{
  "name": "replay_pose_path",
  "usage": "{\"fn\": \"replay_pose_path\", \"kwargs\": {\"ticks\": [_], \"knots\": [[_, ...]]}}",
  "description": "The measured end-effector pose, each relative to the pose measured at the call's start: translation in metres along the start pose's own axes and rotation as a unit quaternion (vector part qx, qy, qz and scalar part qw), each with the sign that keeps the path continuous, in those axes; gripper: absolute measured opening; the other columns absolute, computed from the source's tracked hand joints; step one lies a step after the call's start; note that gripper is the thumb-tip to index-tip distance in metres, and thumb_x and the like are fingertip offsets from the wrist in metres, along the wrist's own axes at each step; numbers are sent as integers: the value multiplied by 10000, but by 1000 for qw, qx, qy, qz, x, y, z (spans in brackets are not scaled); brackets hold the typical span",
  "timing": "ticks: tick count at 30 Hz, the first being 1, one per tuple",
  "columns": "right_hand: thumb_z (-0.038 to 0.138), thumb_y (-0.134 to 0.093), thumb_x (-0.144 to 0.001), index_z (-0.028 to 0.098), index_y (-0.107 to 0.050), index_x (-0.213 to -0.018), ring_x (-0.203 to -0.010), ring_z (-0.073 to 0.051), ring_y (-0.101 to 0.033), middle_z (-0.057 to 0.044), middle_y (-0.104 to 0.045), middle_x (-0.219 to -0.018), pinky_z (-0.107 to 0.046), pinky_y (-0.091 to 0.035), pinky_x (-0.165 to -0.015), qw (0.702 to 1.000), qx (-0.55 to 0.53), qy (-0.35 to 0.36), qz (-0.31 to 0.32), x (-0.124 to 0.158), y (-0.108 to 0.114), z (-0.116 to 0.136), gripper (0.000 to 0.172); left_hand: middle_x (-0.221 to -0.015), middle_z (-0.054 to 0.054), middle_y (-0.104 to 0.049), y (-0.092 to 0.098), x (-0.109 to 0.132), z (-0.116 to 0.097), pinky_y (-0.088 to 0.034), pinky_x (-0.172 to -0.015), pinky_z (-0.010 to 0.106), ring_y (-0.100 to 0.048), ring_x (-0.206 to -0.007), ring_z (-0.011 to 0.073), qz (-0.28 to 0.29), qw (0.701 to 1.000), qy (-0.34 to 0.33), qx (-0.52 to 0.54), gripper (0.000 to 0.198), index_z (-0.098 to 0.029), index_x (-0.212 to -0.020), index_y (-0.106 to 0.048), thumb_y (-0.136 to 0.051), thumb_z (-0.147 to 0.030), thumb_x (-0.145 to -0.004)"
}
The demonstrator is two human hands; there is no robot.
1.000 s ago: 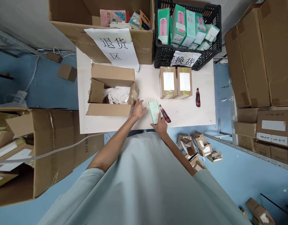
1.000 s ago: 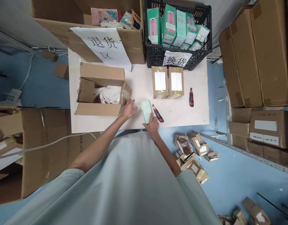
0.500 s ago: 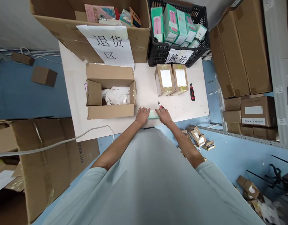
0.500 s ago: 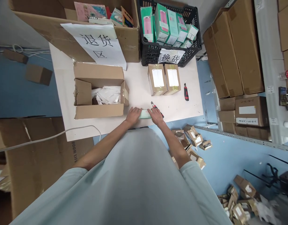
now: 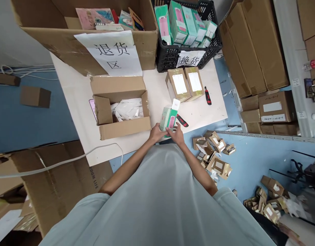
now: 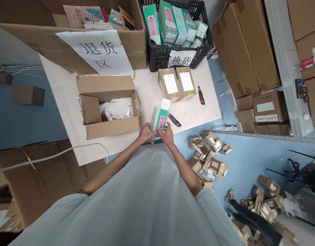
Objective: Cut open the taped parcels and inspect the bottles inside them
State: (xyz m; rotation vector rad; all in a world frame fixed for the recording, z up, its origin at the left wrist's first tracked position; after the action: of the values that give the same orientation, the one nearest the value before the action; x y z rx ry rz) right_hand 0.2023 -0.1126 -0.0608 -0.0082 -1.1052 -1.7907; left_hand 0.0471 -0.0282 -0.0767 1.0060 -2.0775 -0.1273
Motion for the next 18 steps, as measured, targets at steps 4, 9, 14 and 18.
{"fn": "replay_pose_path", "kwargs": {"ticks": [4,9,14,18], "knots": [[597,-865,-925,253,-372,-1777,-1395,-338,-744,-150,-747,-1547,-517,-615,-1177,998,-48,26,-26,5,17,16,1043,-1417,151,-785,-2,15,-15,-619,-1104,506,-763,-1297,370,28,992,-63,108,765,-243,-1333,-576,-974,-303,-683],[657,-928,-815,217,-463,-1760,-1451,-315,-708,-137,-722,-1602,-496,-541,-1293,958,-254,95,94,-6,53,34,1141,-1611,196,-679,24,22,-34,-603,-1186,525,-664,-1501,378,99,938,-124,309,811,-221,-1402,-593,-969,-359,-697],[673,-932,-792,240,-683,-1580,-1380,-355,-746,-108,-826,-1431,-504,-618,-1191,891,-338,56,299,-11,70,38,933,-1646,171,-667,64,9,-67,-574,-1238,535,-652,-1530,373,28,891,-118,437,828,-242,-1552,-606,-918,-529,-842],[793,-813,-820,210,-772,-1408,-1308,-402,-780,-137,-869,-1274,-509,-679,-1048,870,-332,4,364,-20,69,27,829,-1350,165,-823,70,6,-88,-625,-1151,525,-767,-1333,392,86,869,-133,468,795,-184,-1390,-756,-972,-660,-791]]}}
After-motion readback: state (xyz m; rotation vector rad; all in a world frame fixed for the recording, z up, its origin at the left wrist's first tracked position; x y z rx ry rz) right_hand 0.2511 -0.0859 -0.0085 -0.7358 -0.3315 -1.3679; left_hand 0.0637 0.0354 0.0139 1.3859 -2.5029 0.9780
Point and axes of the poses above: each hand's wrist, its own x-axis away from the middle knuckle, its own y-axis out of the back of the hand, z = x × y, the point moved 3 cm from there along -x, towards the middle knuckle
